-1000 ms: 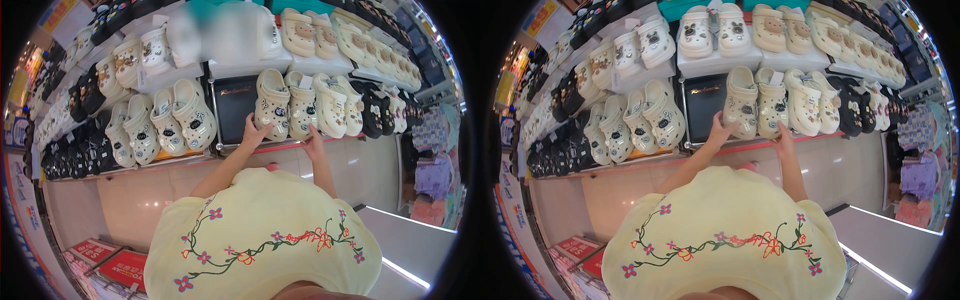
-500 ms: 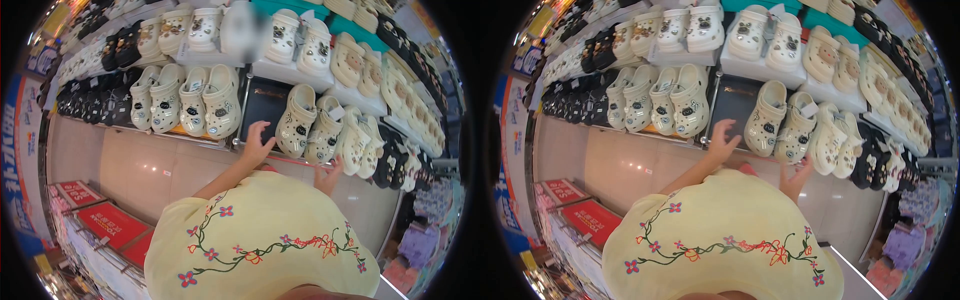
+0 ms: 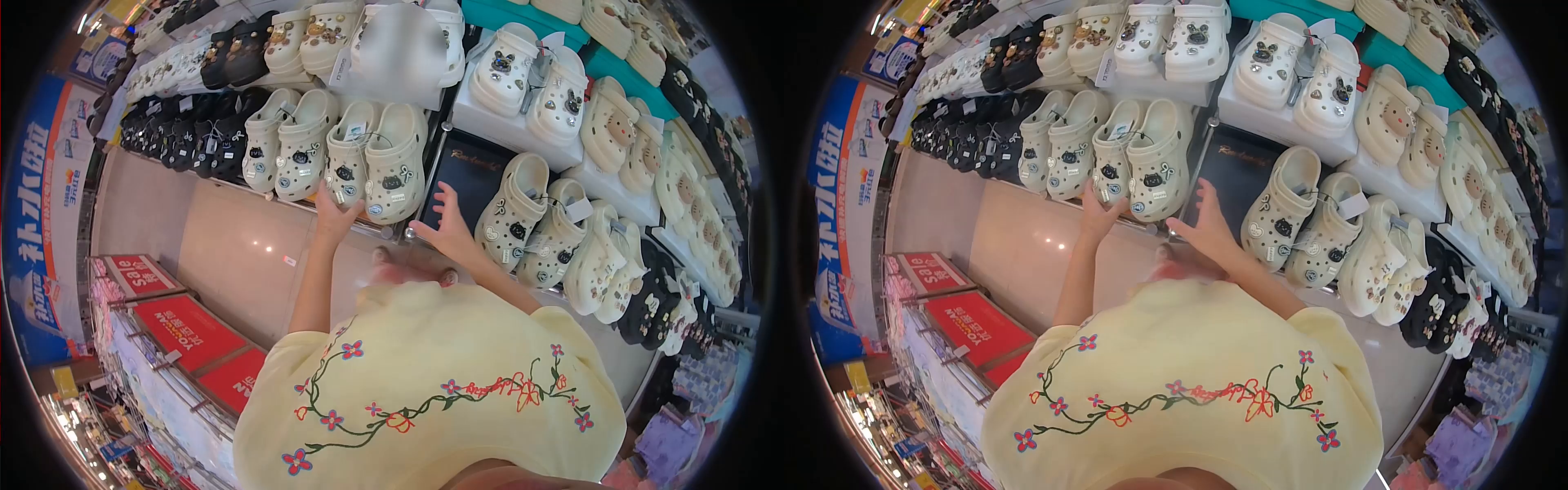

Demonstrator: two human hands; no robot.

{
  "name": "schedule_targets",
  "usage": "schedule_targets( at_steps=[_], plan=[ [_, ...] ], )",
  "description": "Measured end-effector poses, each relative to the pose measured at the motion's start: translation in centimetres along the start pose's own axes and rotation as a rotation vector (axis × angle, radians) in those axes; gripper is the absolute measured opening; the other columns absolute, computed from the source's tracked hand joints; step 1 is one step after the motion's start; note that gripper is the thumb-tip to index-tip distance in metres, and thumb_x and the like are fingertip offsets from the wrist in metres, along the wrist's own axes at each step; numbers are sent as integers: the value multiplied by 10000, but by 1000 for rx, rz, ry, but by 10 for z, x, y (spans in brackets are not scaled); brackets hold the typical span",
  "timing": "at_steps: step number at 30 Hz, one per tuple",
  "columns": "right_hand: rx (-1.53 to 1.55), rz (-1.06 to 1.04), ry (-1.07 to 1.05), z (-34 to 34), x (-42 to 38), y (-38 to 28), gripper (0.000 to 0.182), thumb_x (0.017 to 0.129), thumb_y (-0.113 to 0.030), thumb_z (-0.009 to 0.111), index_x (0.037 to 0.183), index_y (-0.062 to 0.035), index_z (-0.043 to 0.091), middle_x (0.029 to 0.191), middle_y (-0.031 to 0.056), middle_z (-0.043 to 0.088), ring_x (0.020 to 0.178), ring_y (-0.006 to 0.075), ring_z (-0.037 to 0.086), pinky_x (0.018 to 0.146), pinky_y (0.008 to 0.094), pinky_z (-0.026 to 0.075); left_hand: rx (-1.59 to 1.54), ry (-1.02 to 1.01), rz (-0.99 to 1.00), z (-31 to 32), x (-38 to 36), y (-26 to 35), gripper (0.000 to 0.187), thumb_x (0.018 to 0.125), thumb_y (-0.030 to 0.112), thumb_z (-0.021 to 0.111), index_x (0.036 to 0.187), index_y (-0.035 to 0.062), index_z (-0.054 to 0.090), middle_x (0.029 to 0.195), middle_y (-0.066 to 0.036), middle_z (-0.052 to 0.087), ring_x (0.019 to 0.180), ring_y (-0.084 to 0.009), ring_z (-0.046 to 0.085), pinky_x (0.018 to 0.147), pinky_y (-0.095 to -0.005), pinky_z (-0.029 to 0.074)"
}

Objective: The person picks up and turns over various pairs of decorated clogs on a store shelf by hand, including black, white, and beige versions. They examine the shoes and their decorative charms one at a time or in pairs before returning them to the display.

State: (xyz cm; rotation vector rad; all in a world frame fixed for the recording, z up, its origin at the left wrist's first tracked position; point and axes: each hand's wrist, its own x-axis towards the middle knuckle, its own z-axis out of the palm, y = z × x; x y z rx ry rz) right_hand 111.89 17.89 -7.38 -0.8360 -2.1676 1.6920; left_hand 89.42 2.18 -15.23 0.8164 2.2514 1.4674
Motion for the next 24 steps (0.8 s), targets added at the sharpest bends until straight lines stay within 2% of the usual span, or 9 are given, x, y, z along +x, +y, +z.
schedule_targets(
  at_steps=[4,6,8,11,14,17,18,21,24],
  plan=[
    [-10,66,145,45,18,11,1020,658,-333,783,1353,40,137,1303,272,280,1226,369,312,1007,414,319,383,-104,-180,-14,14,57,1068,648,353,777,1379,-60,117,1296,-316,279,1212,-393,349,1014,-414,321],
    [-46,100,271,61,24,5,1046,626,-340,799,1340,62,149,1310,259,248,1262,379,241,1036,422,280,410,-280,-232,-30,21,75,1089,648,365,776,1385,-56,94,1307,-322,252,1221,-404,332,1020,-408,317],
    [-28,163,421,77,34,6,1047,616,-351,802,1337,61,164,1307,265,260,1259,383,244,1032,423,285,421,-413,-222,-37,38,62,1132,649,374,775,1395,-48,35,1300,-314,246,1193,-411,354,1018,-391,323],
    [-51,186,523,92,39,4,1032,610,-375,797,1331,58,201,1303,274,282,1260,389,250,1029,424,288,355,-415,-232,-35,35,55,1113,678,391,752,1386,-70,26,1316,-312,253,1191,-396,342,1015,-440,303],
    [-113,230,563,95,45,-4,1040,599,-423,792,1326,64,230,1304,280,297,1251,368,289,1027,410,298,326,-320,-165,-27,32,21,963,738,332,711,1387,-12,88,1338,-214,278,1144,-323,400,965,-412,347],
    [-119,320,629,104,49,-3,1053,585,-455,792,1314,80,252,1291,282,332,1228,353,340,1021,396,309,-486,-348,-624,-46,30,36,868,751,290,701,1370,71,134,1301,-135,296,1177,-281,358,946,-411,358],
    [-113,339,658,105,54,-2,1056,580,-462,792,1309,87,260,1283,283,347,1220,352,356,1018,393,313,-539,-245,-659,-39,26,16,635,780,250,665,1284,115,305,1245,-47,362,1105,-223,402,907,-370,369],
    [-116,393,723,108,59,-4,1031,556,-460,799,1282,88,313,1249,258,411,1179,352,422,983,403,358,-875,-403,-927,-49,34,6,499,816,276,641,1226,122,403,1158,-35,448,1010,-187,446,837,-364,401],
    [-49,402,718,103,58,-7,990,555,-464,795,1242,101,363,1206,259,458,1167,357,433,972,396,371,-893,-434,-1092,-50,45,6,457,813,354,654,1174,147,464,1050,-25,491,981,-168,444,850,-360,396]
  ],
)
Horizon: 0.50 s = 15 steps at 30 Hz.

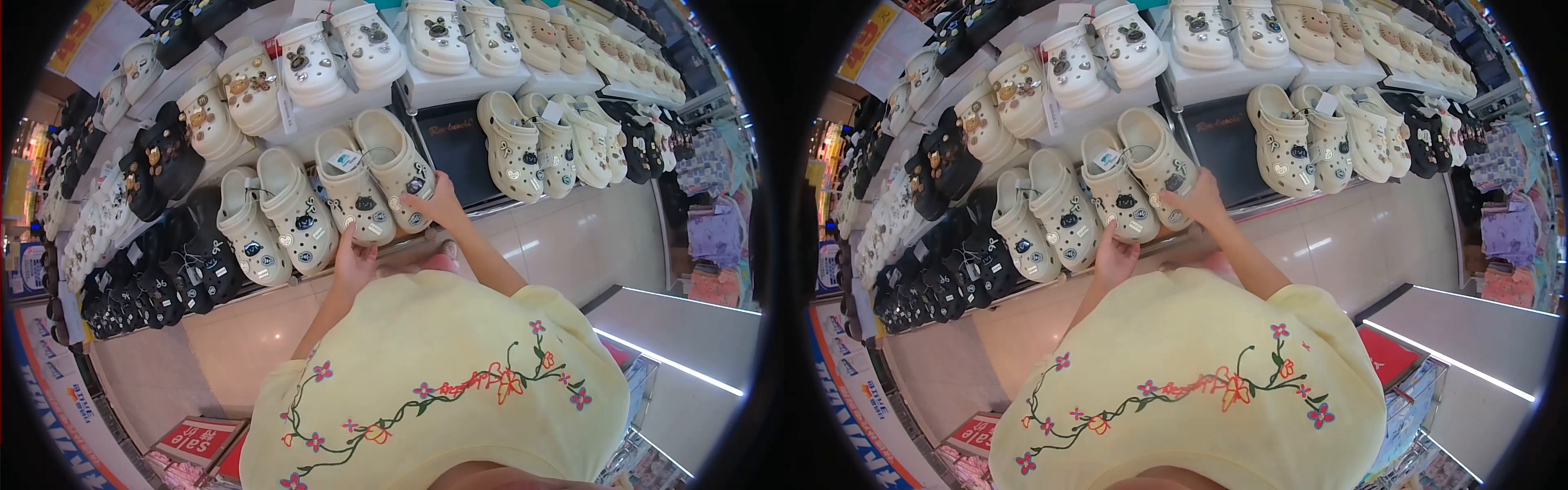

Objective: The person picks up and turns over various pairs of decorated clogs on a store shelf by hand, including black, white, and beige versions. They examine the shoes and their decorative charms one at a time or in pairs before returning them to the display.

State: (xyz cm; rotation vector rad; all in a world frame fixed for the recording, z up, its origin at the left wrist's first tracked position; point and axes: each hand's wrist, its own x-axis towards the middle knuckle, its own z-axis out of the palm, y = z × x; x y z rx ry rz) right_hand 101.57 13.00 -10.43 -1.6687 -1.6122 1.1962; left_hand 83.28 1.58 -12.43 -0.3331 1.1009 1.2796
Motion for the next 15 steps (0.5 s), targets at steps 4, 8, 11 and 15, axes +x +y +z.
schedule_targets(
  at_steps=[4,8,11,15],
  plan=[
    [-229,-14,-132,-17,2,-22,1035,535,-505,792,1251,102,354,1195,279,458,1148,372,439,965,399,376,54,-132,-82,3,-3,7,452,816,387,656,1169,169,477,1108,-4,512,1028,-144,446,876,-336,378],
    [-355,-54,-52,-7,-1,-24,1119,530,-543,789,1319,62,275,1235,303,405,1175,381,396,1000,398,323,116,-240,-44,14,-7,-1,366,829,352,653,1123,175,524,1135,18,552,1027,-120,493,846,-325,396],
    [-331,-19,-71,-11,5,-29,1121,514,-539,803,1320,39,280,1242,302,394,1183,386,384,993,394,336,148,-241,-27,12,2,-4,335,839,332,645,1113,178,531,1057,21,592,955,-113,536,796,-312,427],
    [-210,-63,-33,-11,0,-24,1069,514,-501,821,1288,34,312,1212,280,429,1141,353,435,954,381,382,176,-211,-23,8,4,-3,334,837,348,642,1106,186,530,1052,15,577,910,-131,528,735,-293,455]
  ],
)
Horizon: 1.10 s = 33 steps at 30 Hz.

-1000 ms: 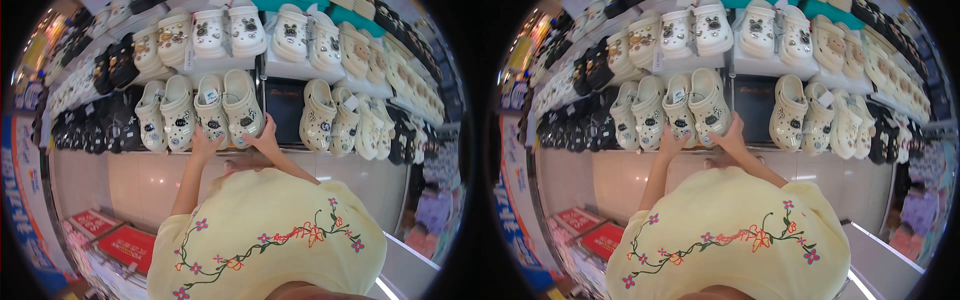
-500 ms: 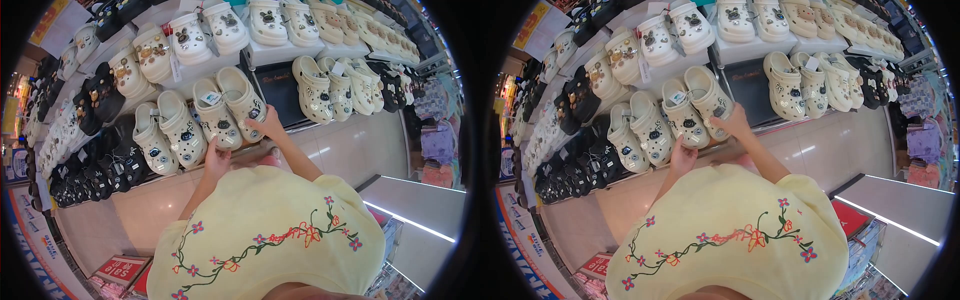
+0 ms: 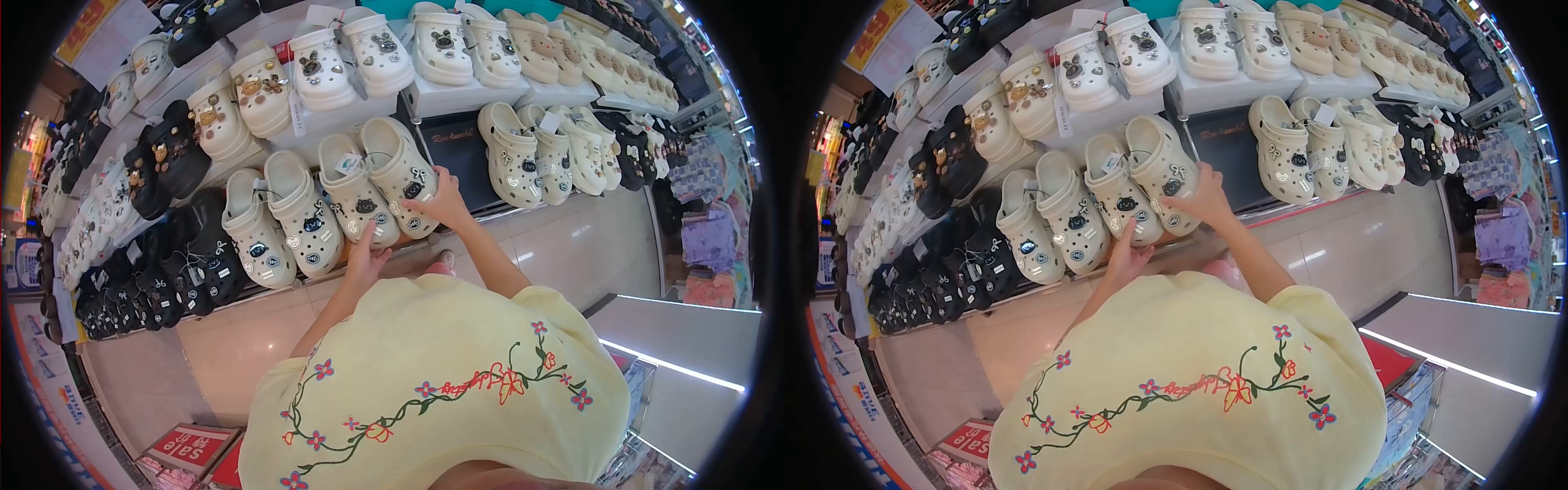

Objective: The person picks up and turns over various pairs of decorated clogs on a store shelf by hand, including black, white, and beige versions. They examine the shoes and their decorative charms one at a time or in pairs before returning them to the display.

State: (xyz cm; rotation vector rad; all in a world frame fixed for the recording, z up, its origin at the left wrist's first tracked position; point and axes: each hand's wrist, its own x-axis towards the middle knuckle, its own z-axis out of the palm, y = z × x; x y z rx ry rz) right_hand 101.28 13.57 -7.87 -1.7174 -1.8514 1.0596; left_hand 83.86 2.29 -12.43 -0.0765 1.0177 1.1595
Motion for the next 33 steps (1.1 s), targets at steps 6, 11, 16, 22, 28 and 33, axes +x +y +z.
schedule_targets(
  at_steps=[6,11,16,22,28,33],
  plan=[
    [419,13,-20,-8,-7,10,895,597,-333,820,1269,1,331,1128,183,522,1009,222,536,849,323,456,130,69,110,20,-21,4,358,826,350,655,1106,171,523,981,9,600,857,-121,547,696,-298,469],
    [501,-35,128,-40,-24,22,795,655,-253,794,1259,-12,337,1108,166,535,966,199,557,811,309,471,213,-28,100,39,-16,-6,413,804,292,687,1131,162,470,984,2,605,866,-111,584,622,-274,506],
    [738,-29,324,-58,-29,42,684,696,-210,765,1205,22,370,1071,165,544,935,204,564,779,306,475,224,-53,51,81,-13,-21,447,797,283,693,1149,154,449,1011,-14,592,887,-121,576,622,-278,505],
    [543,-34,439,-43,-12,92,711,740,-236,719,1260,52,331,1192,219,432,1105,256,431,943,357,353,281,6,-14,101,12,-36,425,808,326,677,1151,183,472,1039,4,589,904,-123,561,712,-298,479],
    [173,-105,521,-39,-33,80,806,692,-285,742,1291,37,307,1310,263,293,1223,359,301,1004,432,283,296,6,-10,102,11,-37,453,804,330,682,1164,171,458,1054,-7,580,935,-148,547,743,-331,458],
    [-21,-93,488,-27,-37,75,922,656,-365,751,1343,12,264,1345,261,271,1245,411,269,1021,462,261,380,108,87,102,16,-41,580,792,332,693,1224,133,361,1146,-60,530,1003,-188,537,802,-372,450]
  ],
)
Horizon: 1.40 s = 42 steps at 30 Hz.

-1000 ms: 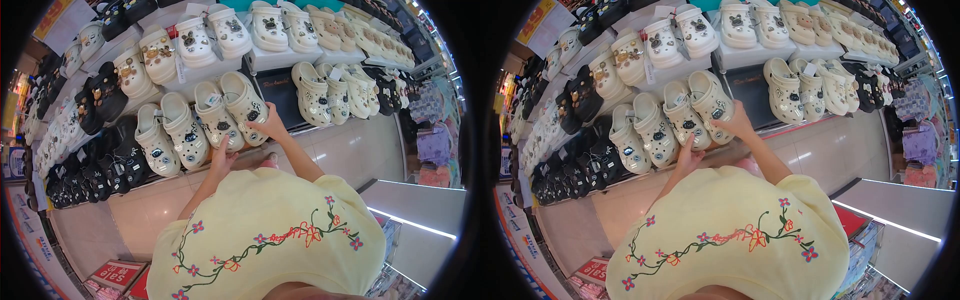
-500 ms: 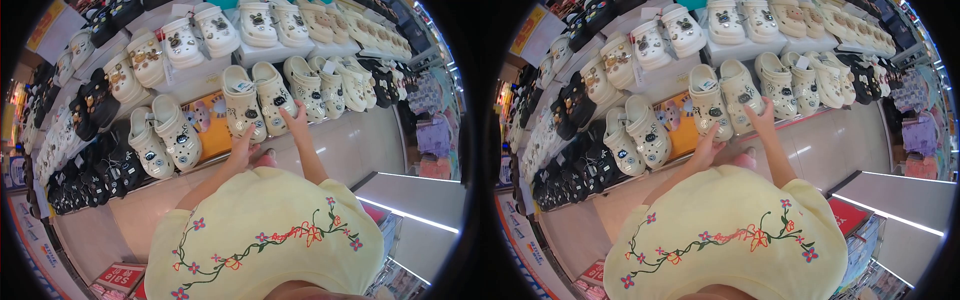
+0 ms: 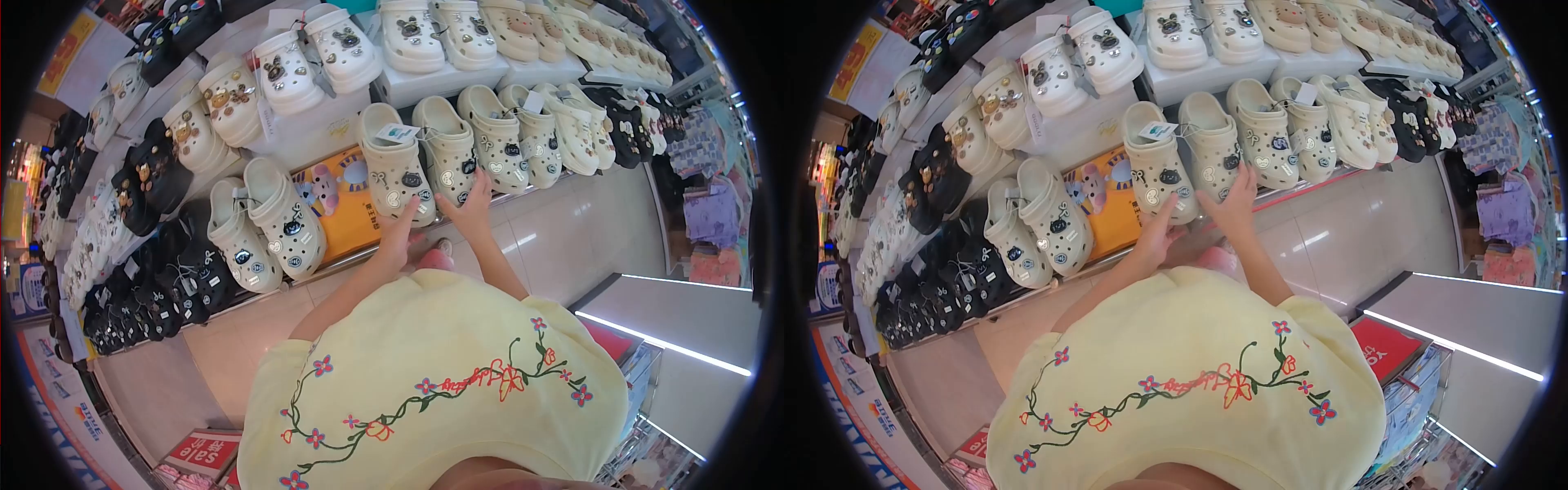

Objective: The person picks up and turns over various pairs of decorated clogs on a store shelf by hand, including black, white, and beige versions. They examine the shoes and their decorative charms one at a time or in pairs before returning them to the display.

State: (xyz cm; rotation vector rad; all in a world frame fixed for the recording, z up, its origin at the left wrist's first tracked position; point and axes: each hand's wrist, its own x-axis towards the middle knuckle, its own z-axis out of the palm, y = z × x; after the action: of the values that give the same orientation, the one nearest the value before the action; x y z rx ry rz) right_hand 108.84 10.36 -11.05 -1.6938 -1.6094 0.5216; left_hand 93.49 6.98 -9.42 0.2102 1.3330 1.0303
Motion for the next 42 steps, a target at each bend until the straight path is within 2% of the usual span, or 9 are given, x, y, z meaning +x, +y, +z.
schedule_targets(
  at_steps=[7,10,22,25,29,34,39,40,42],
  plan=[
    [-145,-70,-29,0,1,-4,933,657,-356,747,1352,14,247,1275,288,355,1191,443,331,1011,488,263,-38,-137,80,-30,8,-2,823,725,392,744,1287,66,240,1267,-128,415,1128,-239,462,871,-425,418],
    [-123,-75,-13,-2,1,-7,911,658,-346,747,1342,15,266,1266,278,370,1183,433,344,1001,489,273,85,-165,18,-40,30,-17,635,830,389,631,1296,121,294,1250,-67,478,1076,-185,530,849,-328,458],
    [42,-292,149,-15,-4,-46,682,728,-186,683,1284,17,343,1270,237,380,1193,395,349,996,461,283,348,-166,-57,-65,-11,8,673,823,351,649,1332,86,297,1216,-80,491,1093,-205,501,841,-362,425],
    [248,-319,-6,-10,-17,-83,600,753,-147,651,1257,16,370,1261,227,393,1178,375,380,982,435,314,509,-302,358,-115,-47,16,591,805,240,671,1293,62,389,1191,-101,506,1067,-191,509,777,-307,446],
    [397,-476,-523,31,-38,-128,638,749,-171,677,1270,3,353,1248,204,401,1110,330,452,939,398,377,671,450,942,-176,-85,49,416,795,131,630,1168,22,483,1079,-113,544,1008,-222,520,835,-323,431],
    [602,-122,-863,130,-70,-139,906,715,-279,752,1361,-36,164,1274,154,380,1128,252,443,887,369,417,636,883,909,-261,-66,38,602,752,166,673,1229,-46,372,1212,-218,393,1129,-317,398,971,-389,333],
    [745,350,-1029,151,-59,-157,1019,690,-270,783,1381,-50,66,1274,165,400,1149,263,461,902,412,445,593,771,676,-272,-54,27,1051,613,289,792,1360,-45,132,1295,-268,299,1192,-371,347,1006,-419,315],
    [849,441,-954,158,-62,-154,743,737,-208,735,1313,-35,299,1204,110,521,1056,278,556,843,416,478,533,732,627,-275,-51,28,1129,583,309,812,1378,-37,89,1305,-270,294,1203,-377,340,1012,-423,312],
    [871,602,-935,157,-61,-157,675,754,-199,715,1296,-55,339,1179,104,534,1042,272,565,829,439,490,512,757,585,-275,-48,34,1194,545,323,830,1394,-10,60,1319,-282,277,1213,-385,331,1008,-428,323]
  ],
)
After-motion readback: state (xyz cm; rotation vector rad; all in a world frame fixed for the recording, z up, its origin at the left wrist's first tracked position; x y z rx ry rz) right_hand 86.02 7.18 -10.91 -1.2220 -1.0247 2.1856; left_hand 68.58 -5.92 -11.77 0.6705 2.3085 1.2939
